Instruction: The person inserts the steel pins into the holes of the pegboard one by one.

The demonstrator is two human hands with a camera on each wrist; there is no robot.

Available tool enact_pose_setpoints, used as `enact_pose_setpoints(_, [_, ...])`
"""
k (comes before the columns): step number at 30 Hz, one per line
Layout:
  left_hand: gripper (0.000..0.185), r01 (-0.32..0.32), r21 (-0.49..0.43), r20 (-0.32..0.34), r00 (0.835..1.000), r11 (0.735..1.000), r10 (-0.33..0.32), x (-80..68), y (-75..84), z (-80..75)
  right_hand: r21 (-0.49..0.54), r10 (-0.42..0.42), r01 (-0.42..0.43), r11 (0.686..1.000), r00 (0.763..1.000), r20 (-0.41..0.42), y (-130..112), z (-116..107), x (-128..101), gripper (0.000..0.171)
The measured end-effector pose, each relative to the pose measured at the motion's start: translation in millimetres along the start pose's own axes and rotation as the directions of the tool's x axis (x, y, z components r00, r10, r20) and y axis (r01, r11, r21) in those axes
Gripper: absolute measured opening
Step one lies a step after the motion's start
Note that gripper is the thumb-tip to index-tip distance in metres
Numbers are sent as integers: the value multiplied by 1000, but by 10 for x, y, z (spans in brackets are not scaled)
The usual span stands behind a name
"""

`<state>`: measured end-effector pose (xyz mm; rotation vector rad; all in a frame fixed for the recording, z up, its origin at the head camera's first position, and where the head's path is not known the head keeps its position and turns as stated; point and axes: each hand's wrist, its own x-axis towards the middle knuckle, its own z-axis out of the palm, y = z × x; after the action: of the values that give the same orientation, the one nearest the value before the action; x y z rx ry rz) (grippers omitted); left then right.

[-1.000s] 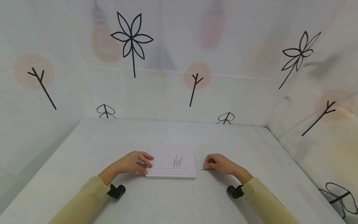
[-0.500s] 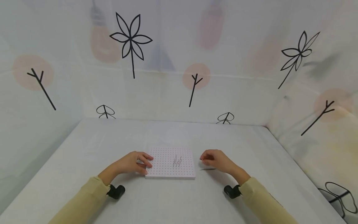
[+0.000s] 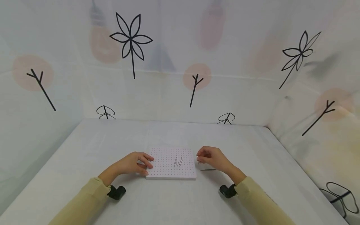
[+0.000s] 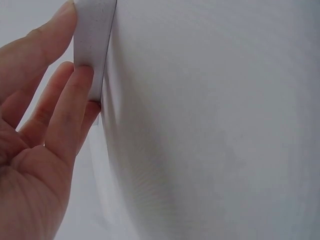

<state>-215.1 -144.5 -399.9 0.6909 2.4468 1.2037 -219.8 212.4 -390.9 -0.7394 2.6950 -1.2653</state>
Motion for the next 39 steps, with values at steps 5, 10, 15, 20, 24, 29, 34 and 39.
enact_pose_setpoints(5, [19,-6,-8,3,1000,1000,7,-3,-1,-1,37,-10,11,999,1000,-19,-49,57,40,11])
enact_pose_setpoints(10, [19,-11,-13,4,1000,1000,11,-5,3,-2,88,-4,4,996,1000,-6,-101,119,72,13])
enact_pose_setpoints(15, [19,-7,-14,3,1000,1000,7,-4,-7,9,93,-9,6,996,999,32,-131,183,109,14])
enact_pose_setpoints(20, [19,-9,-7,4,1000,1000,9,-2,-18,16,77,-40,36,996,998,47,-160,250,146,11])
enact_pose_setpoints(24, [19,-8,-8,0,1000,1000,8,-1,-4,11,84,-62,57,995,996,61,-179,296,179,9])
enact_pose_setpoints(29, [18,2,-14,1,1000,1000,-2,-3,5,5,87,-50,43,995,996,78,-187,336,226,10])
enact_pose_setpoints(34, [19,4,-12,-2,1000,1000,-4,-9,7,2,14,-53,52,999,994,93,-199,351,264,10])
enact_pose_setpoints(39, [19,5,-16,1,1000,1000,-5,-6,1,2,-40,-58,63,997,992,108,-205,362,288,9])
